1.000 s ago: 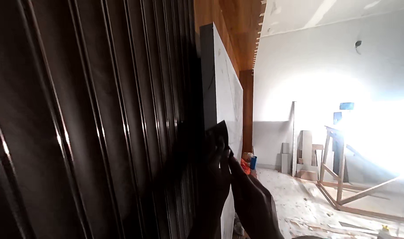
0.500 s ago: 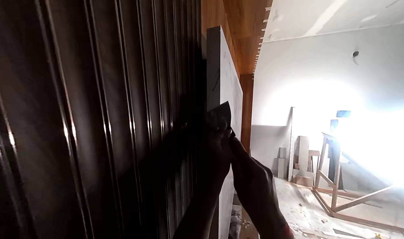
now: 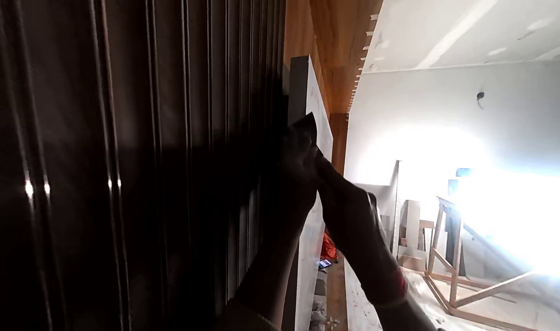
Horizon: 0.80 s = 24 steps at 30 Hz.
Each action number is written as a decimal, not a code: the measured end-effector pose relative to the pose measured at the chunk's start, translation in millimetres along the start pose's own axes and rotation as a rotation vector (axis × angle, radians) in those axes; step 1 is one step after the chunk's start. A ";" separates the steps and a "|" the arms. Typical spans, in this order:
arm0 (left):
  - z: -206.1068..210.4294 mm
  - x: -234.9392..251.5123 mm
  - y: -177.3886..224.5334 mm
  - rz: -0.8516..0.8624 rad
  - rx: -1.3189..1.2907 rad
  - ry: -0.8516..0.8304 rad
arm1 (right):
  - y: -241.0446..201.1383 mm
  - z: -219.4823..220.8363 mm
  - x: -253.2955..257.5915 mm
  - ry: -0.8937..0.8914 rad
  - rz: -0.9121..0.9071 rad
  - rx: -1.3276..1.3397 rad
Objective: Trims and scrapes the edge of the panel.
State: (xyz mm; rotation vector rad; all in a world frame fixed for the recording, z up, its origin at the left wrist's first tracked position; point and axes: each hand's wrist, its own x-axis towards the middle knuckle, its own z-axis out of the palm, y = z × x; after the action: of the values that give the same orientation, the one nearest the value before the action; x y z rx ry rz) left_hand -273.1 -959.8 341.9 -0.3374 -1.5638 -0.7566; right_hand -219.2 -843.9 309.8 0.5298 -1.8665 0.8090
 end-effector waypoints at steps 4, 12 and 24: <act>8.5 -7.4 -26.0 0.103 0.200 0.035 | 4.2 4.3 -6.8 0.046 -0.005 -0.027; -7.2 21.6 15.7 0.002 -0.013 -0.029 | -8.0 -4.4 16.3 0.015 -0.004 -0.026; -14.3 61.2 41.6 -0.070 0.032 -0.087 | -13.7 -28.7 62.7 -0.047 -0.069 -0.046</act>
State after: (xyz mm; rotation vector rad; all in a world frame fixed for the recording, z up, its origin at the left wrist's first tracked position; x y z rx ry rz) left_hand -245.7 -951.6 411.6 -0.2971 -1.6753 -0.7788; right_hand -218.0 -832.5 379.2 0.5846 -1.8950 0.7118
